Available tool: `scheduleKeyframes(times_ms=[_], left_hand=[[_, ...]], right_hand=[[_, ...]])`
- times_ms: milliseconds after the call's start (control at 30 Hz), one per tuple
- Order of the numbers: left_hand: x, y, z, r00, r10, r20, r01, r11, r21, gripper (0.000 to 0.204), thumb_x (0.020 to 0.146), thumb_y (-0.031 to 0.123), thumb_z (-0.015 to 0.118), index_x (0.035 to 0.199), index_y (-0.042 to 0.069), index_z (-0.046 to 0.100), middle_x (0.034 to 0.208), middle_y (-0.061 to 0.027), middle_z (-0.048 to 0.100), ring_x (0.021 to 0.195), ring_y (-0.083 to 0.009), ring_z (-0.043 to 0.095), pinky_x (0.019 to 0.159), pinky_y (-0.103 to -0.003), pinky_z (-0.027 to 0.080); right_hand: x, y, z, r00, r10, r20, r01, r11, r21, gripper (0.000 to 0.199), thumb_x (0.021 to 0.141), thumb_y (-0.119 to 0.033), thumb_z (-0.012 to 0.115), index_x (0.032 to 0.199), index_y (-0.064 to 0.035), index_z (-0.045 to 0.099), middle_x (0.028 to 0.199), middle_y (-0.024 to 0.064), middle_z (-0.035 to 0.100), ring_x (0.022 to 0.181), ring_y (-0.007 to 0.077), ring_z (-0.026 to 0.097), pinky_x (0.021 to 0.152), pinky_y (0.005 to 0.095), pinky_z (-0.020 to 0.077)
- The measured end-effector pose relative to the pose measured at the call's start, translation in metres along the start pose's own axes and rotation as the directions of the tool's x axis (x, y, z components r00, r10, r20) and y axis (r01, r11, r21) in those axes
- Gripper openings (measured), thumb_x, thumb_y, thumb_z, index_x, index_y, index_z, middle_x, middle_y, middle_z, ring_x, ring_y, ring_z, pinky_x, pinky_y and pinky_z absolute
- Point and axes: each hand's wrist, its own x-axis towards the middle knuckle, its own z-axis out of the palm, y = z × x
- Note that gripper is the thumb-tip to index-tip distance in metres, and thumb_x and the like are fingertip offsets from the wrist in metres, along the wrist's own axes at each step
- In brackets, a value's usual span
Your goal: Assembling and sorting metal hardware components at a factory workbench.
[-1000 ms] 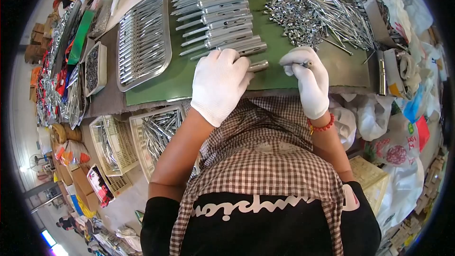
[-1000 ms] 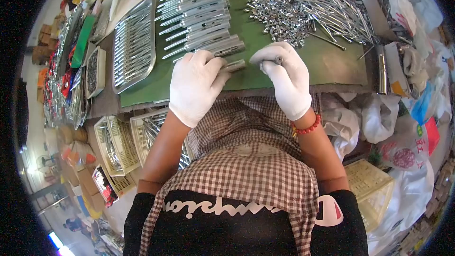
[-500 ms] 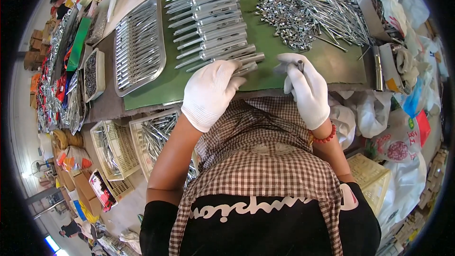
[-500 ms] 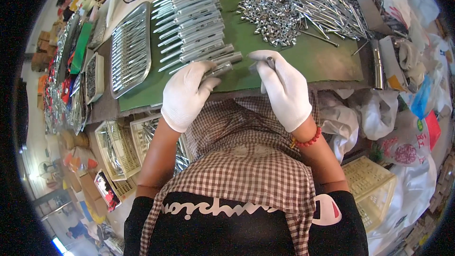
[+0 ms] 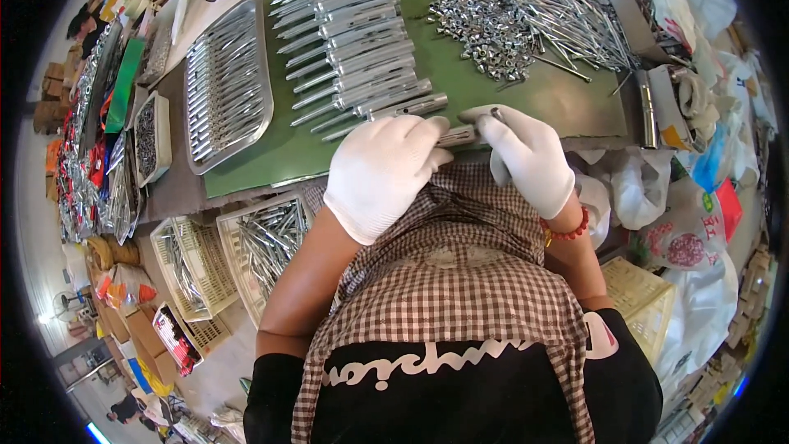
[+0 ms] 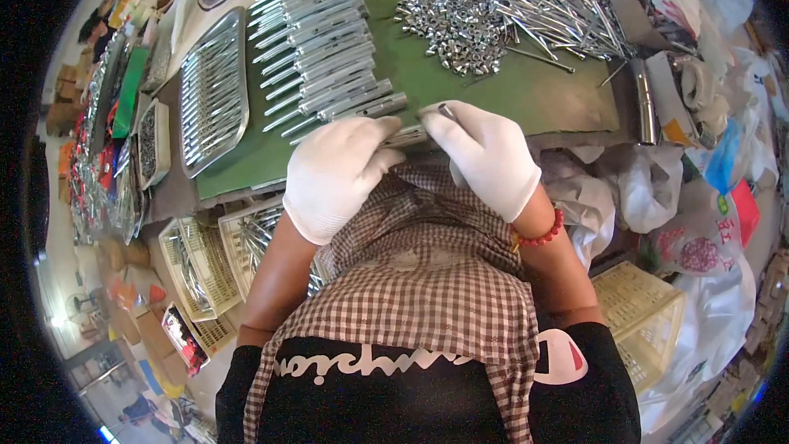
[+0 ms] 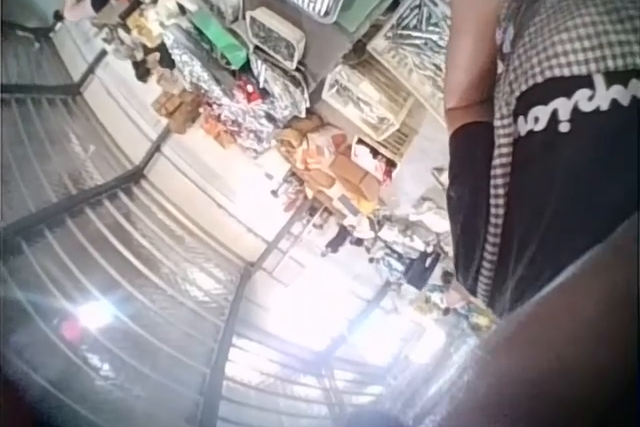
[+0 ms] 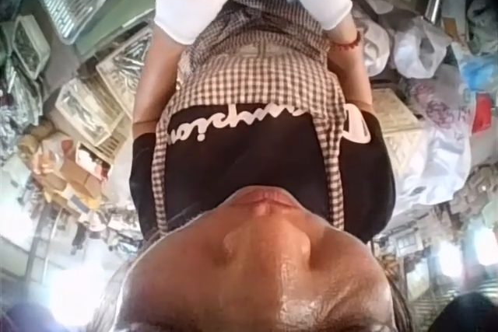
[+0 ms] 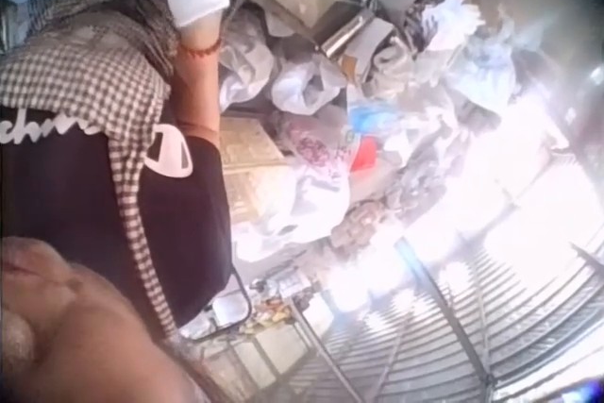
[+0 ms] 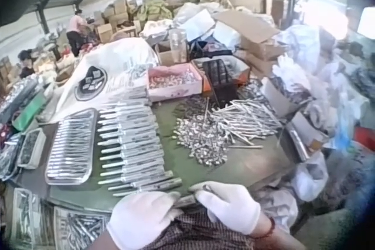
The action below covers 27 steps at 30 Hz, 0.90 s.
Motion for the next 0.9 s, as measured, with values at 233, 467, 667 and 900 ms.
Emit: scheduleKeyframes(times_ms=[233,467,667,900], left_hand=[[-0.001,-0.001,0.003,0.996,-0.009,0.088,0.009,1.0,-0.003,0.03,0.077,0.021,0.067,0.104,0.008,0.063,0.088,-0.0085,0.064,0.082,-0.0278,0.062,0.071,-0.038,0.049],[-0.001,-0.002,0.007,1.0,0.023,0.003,-0.023,0.999,-0.037,0.03,0.077,0.02,0.068,0.104,0.008,0.063,0.085,-0.0077,0.063,0.081,-0.0274,0.062,0.069,-0.037,0.05],[0.012,0.016,0.004,0.993,0.064,0.101,-0.067,0.997,0.027,0.031,0.08,0.023,0.067,0.106,0.009,0.061,0.081,-0.007,0.061,0.075,-0.0284,0.061,0.067,-0.038,0.049],[0.007,0.012,0.007,0.999,0.0,0.044,0.001,1.0,-0.023,0.032,0.078,0.018,0.067,0.109,0.013,0.064,0.082,-0.0063,0.062,0.074,-0.0264,0.062,0.066,-0.036,0.05]], right_hand=[[0.002,0.014,-0.008,0.995,0.102,-0.006,-0.101,0.99,0.096,0.031,0.095,-0.028,0.054,0.096,0.0002,0.066,0.06,0.0013,0.052,0.05,0.0074,0.048,0.049,0.0248,0.0392],[0.002,0.023,-0.005,0.993,-0.118,-0.012,0.115,0.983,-0.146,0.028,0.093,-0.026,0.058,0.097,0.0001,0.066,0.065,0.0036,0.055,0.057,0.0094,0.051,0.056,0.0275,0.0423],[-0.004,0.012,-0.018,0.994,0.101,0.039,-0.106,0.981,0.162,0.025,0.092,-0.02,0.058,0.102,0.0007,0.066,0.069,-0.0004,0.058,0.051,0.004,0.046,0.048,0.0219,0.0374],[-0.008,0.019,-0.022,0.998,0.054,-0.012,-0.054,0.998,-0.01,0.02,0.09,-0.019,0.06,0.094,0.0006,0.065,0.064,-0.0009,0.055,0.051,0.0038,0.046,0.048,0.0216,0.0377]])
